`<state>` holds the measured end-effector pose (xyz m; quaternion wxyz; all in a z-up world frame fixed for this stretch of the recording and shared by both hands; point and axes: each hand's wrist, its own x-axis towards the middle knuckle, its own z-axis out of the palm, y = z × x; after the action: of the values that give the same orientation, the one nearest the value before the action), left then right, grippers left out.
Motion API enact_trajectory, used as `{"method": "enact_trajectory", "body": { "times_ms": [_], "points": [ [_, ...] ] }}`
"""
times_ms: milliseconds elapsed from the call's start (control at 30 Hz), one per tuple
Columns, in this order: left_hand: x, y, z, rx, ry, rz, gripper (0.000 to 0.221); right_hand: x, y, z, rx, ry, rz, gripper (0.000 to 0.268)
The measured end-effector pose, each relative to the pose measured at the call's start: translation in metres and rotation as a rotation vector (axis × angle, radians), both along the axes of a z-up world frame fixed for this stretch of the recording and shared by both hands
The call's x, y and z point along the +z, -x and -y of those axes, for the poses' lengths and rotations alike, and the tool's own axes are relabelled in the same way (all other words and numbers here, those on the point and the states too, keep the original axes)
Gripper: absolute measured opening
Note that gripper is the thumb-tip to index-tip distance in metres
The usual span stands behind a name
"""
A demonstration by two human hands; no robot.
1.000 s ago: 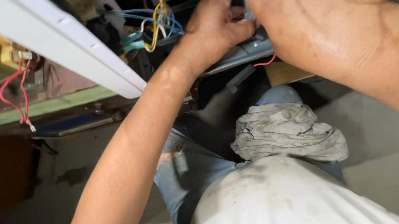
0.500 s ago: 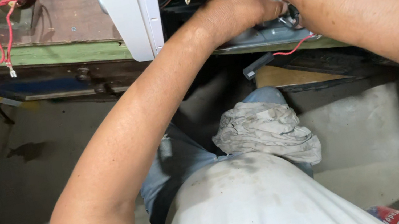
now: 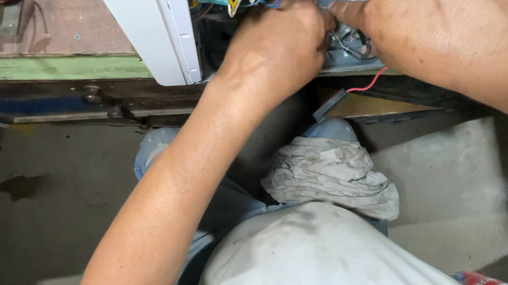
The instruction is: The person removes and replaces a component inside a microwave by hand, using a screwdriver and a power drill to secure parts.
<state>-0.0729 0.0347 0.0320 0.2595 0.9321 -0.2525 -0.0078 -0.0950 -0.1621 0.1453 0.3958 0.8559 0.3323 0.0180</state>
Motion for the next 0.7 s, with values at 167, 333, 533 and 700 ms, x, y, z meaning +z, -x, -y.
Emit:
{"method": "enact_trajectory", "body": {
  "times_ms": [167, 333, 533, 700],
  "points": [
    [-0.019, -0.001, 0.006, -0.013, 0.006, 0.239, 0.012, -0.006, 0.004, -0.003, 0.045, 0.093, 0.103, 0.048],
    [-0.016, 0.001, 0.005, -0.013, 0.014, 0.216, 0.015, -0.01, 0.004, 0.001, 0.095, 0.099, 0.159, 0.049],
    [-0.017, 0.002, 0.008, -0.05, 0.036, 0.279, 0.02, -0.015, 0.002, 0.007, 0.179, 0.155, 0.255, 0.044],
    [-0.019, -0.002, 0.013, -0.032, 0.008, 0.23, 0.018, -0.011, 0.005, 0.007, 0.181, 0.186, 0.27, 0.051]
  ]
}}
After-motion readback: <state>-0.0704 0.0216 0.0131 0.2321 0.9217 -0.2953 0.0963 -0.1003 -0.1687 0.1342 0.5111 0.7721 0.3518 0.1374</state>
